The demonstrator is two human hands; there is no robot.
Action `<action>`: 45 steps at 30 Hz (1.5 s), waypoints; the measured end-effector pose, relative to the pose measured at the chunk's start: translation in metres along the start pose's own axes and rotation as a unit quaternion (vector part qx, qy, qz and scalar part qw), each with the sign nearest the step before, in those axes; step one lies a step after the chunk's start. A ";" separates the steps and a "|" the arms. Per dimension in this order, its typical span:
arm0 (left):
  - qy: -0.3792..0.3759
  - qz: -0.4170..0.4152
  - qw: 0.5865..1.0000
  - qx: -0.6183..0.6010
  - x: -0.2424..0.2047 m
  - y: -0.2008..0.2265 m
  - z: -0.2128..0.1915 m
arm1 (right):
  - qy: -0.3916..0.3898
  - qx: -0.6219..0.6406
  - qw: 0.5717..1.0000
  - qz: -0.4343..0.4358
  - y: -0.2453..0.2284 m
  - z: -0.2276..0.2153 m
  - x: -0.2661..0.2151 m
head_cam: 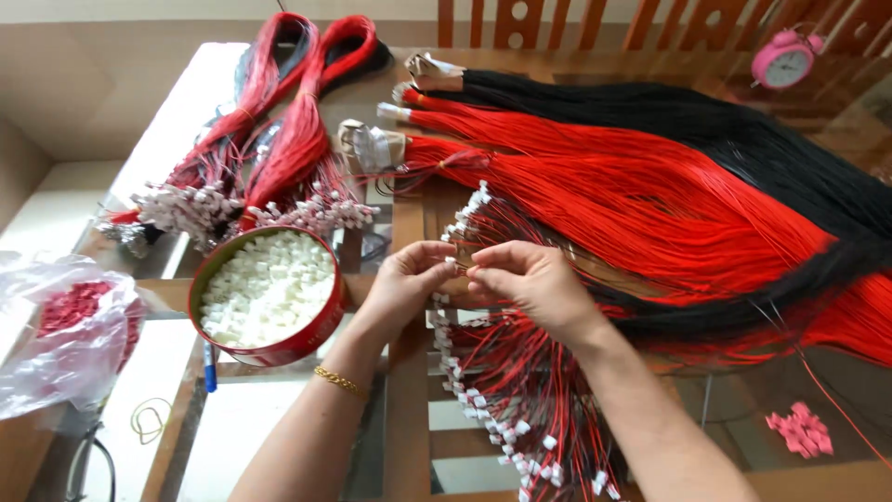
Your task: Attach plastic connectors to the ends of pre-cut electrical wires to assemble harnesses.
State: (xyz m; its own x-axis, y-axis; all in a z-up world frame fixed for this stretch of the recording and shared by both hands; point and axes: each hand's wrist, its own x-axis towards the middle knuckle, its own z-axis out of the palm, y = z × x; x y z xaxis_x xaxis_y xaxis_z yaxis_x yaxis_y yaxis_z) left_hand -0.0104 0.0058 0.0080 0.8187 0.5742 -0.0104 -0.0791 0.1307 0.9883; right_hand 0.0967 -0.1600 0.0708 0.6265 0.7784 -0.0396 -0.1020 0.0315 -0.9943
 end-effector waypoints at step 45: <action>-0.048 0.001 0.979 -0.198 0.007 -0.024 -0.006 | 0.096 -0.263 0.916 -0.287 0.047 0.022 0.012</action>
State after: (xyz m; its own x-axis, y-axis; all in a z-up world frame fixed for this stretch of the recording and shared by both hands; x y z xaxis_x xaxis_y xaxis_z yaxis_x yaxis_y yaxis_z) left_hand -0.0063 0.0119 -0.0166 0.8666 0.4983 0.0256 -0.2802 0.4434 0.8514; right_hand 0.0827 -0.1351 0.0254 0.5894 0.6024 0.5383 0.6415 0.0561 -0.7651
